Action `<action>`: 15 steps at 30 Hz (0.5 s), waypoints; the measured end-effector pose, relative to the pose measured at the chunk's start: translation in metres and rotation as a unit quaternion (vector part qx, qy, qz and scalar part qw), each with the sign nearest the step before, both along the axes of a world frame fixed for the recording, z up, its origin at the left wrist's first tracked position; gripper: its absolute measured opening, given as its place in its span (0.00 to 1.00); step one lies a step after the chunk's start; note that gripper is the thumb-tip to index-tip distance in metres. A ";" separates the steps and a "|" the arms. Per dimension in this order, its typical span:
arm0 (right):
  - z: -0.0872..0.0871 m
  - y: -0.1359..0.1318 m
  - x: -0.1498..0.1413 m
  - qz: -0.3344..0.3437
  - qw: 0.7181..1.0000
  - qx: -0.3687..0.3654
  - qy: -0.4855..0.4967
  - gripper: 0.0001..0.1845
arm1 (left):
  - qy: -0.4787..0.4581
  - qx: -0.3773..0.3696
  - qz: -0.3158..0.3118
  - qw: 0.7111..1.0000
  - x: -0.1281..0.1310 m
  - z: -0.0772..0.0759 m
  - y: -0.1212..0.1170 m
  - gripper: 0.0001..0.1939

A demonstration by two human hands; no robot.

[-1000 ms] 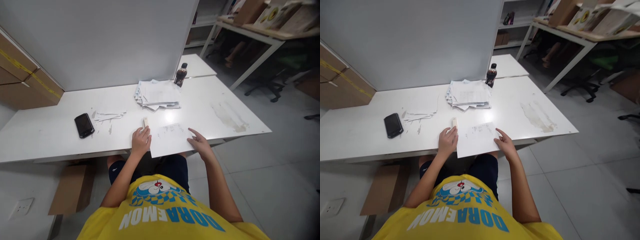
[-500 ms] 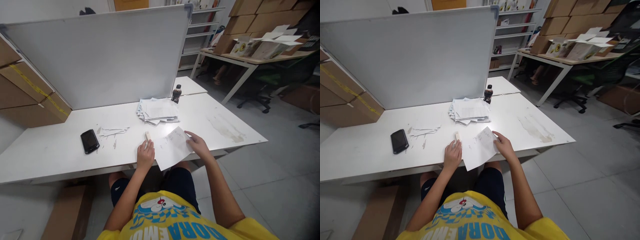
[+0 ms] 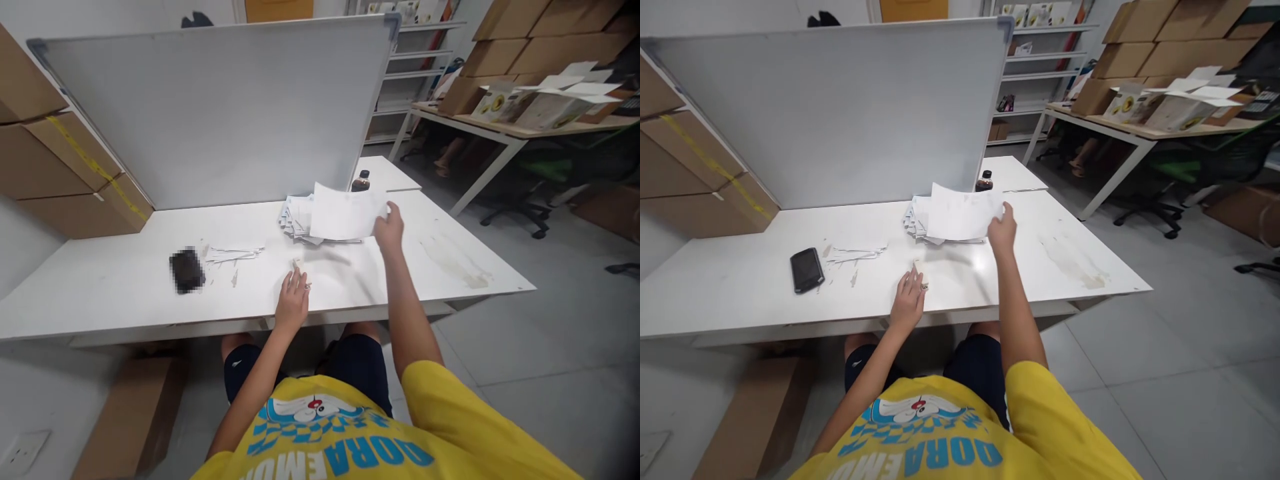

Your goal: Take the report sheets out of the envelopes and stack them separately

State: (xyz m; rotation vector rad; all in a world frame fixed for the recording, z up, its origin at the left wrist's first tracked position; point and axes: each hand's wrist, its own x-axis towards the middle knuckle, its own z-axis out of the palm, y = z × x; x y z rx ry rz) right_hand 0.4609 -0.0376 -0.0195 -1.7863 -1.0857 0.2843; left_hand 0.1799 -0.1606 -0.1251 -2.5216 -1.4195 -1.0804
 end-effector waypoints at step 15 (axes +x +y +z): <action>-0.115 -0.056 -0.020 0.123 0.955 -0.152 -0.224 0.34 | -0.012 -0.182 0.245 0.952 -0.091 0.059 0.143 0.38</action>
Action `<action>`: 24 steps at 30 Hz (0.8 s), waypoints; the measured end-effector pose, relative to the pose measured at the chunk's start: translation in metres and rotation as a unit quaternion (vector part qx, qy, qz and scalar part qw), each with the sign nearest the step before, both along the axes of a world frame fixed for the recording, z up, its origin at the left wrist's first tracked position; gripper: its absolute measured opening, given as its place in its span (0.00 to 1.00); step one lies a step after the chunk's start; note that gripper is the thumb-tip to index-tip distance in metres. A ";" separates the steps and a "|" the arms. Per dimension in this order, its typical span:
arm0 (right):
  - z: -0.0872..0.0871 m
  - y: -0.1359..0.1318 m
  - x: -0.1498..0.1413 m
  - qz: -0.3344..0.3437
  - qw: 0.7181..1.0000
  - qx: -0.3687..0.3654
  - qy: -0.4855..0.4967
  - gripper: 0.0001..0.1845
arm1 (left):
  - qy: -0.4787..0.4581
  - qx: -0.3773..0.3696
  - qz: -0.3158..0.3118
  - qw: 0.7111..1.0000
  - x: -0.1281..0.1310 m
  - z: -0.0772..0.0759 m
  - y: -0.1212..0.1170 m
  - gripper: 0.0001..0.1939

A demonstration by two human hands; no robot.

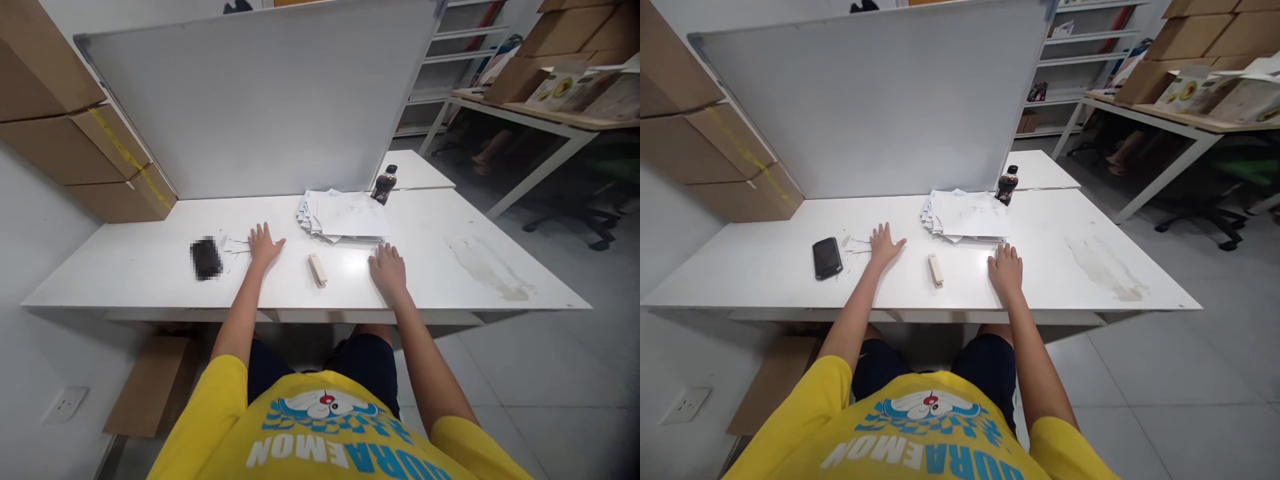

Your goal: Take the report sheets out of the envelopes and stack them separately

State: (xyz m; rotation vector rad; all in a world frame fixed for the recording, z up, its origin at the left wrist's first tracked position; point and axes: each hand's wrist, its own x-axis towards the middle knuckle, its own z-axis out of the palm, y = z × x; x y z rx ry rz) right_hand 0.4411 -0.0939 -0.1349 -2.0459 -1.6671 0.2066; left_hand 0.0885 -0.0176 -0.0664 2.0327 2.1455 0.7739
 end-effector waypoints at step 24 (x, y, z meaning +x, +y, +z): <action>0.012 0.000 -0.005 -0.013 0.998 0.047 0.040 0.26 | -0.094 0.303 -0.076 0.945 0.008 -0.014 -0.072 0.17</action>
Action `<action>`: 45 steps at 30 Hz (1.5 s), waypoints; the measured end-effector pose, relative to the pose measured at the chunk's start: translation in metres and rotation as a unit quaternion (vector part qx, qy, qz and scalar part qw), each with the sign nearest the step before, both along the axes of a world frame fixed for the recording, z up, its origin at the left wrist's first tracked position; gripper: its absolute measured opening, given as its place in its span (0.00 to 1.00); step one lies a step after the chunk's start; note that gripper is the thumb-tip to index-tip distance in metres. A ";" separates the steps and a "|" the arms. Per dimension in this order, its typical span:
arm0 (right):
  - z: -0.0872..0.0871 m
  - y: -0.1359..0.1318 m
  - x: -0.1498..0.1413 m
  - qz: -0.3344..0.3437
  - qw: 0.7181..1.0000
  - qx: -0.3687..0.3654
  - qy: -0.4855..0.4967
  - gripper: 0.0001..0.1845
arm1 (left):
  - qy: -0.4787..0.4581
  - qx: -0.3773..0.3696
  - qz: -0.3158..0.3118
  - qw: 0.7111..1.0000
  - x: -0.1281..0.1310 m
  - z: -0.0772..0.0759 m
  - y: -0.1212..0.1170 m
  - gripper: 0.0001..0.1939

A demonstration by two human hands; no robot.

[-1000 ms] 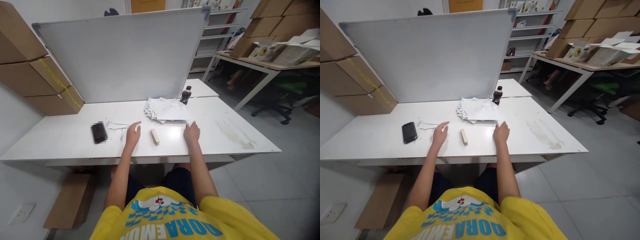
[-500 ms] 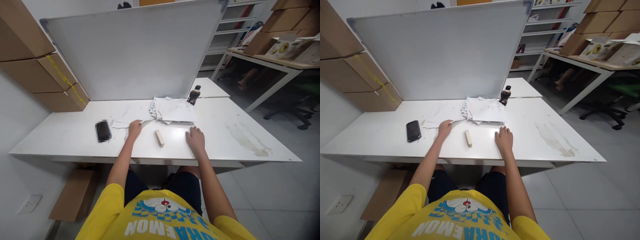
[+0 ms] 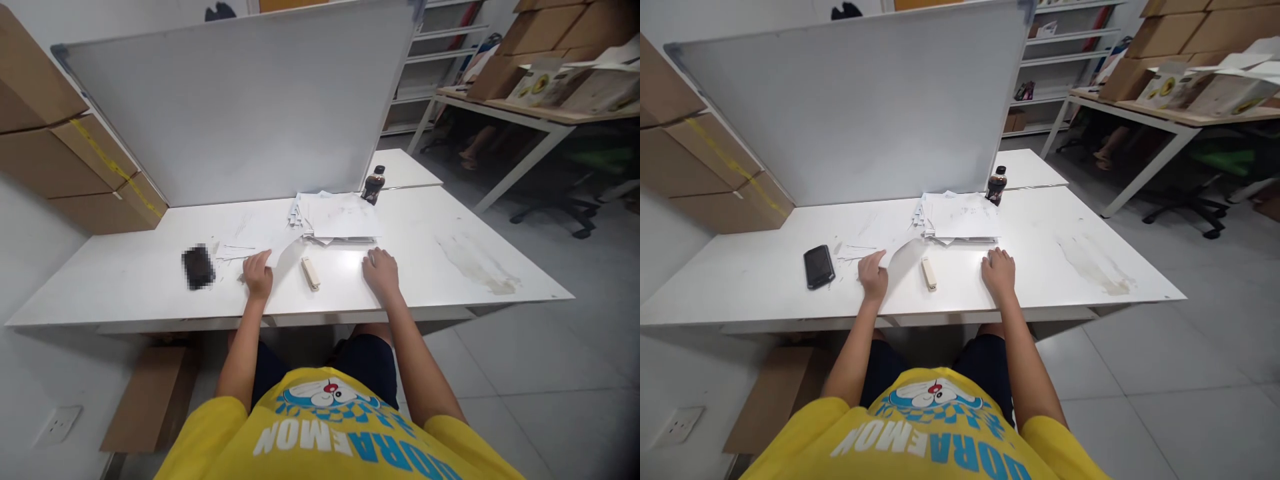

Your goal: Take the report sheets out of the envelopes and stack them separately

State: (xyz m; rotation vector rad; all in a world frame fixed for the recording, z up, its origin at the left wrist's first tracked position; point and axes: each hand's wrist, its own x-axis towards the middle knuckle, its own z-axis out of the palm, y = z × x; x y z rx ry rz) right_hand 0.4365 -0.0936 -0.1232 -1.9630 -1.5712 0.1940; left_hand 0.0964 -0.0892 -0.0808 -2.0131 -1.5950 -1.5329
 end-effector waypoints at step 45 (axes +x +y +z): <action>0.018 -0.060 -0.052 0.145 0.901 0.131 0.388 0.23 | -0.323 -0.170 -0.178 0.914 0.038 -0.006 -0.046 0.24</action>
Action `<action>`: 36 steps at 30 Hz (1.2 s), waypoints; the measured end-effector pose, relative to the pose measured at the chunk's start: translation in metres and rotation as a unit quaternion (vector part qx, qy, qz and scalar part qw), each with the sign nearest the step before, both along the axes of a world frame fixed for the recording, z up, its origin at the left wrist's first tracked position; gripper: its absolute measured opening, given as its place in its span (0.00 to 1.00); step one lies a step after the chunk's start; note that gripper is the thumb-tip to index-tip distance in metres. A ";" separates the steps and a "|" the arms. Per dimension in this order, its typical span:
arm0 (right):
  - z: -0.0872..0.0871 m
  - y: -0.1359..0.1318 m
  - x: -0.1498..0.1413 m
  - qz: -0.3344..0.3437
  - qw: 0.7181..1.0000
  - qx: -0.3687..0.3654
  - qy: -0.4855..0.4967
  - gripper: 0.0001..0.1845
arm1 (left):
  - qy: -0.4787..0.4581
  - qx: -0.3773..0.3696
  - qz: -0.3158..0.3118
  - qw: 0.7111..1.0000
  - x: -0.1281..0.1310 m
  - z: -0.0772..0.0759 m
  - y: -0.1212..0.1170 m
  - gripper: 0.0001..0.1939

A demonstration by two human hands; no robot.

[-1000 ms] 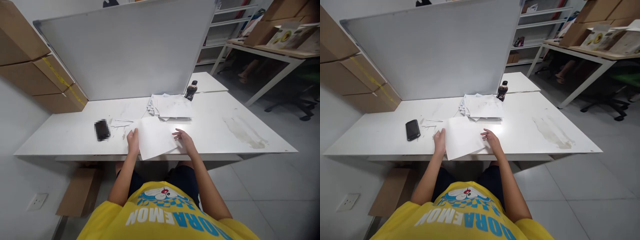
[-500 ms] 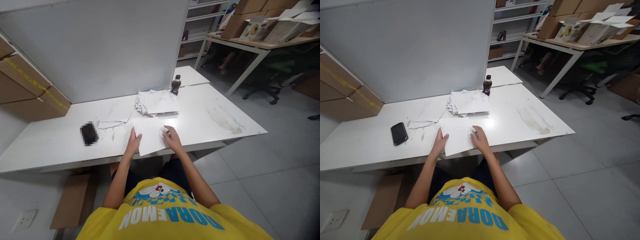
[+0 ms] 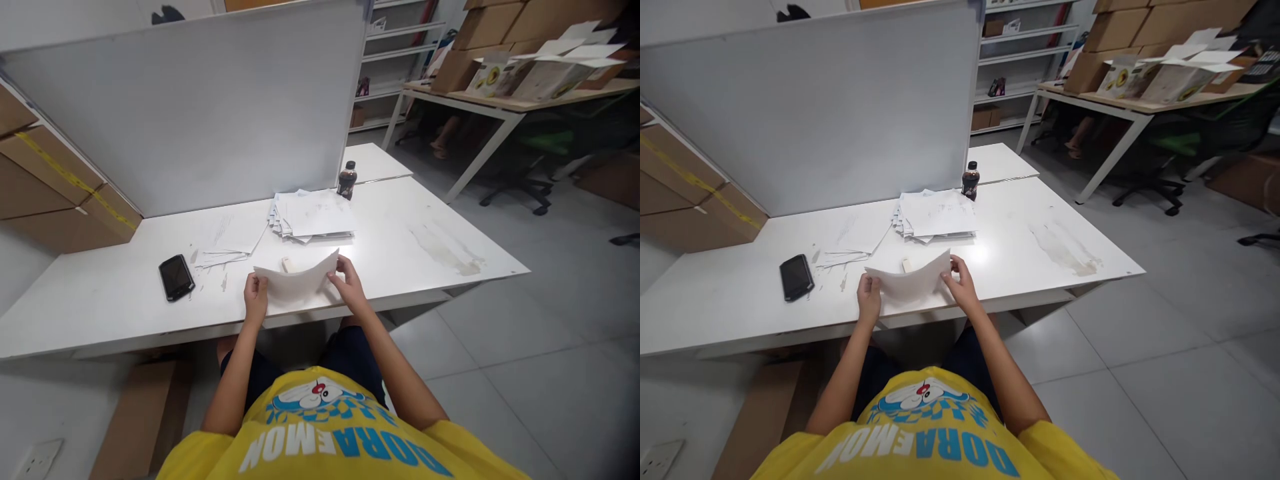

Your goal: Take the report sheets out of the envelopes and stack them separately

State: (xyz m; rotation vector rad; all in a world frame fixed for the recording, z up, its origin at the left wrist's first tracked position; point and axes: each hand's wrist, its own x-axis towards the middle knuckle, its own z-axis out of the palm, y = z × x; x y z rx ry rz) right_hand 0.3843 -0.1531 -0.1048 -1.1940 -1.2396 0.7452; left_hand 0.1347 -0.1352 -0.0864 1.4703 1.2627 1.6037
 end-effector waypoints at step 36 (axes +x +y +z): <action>-0.008 -0.052 0.071 -0.112 0.970 -0.218 0.013 0.13 | 0.042 -0.118 -0.171 0.977 0.008 -0.004 0.002 0.10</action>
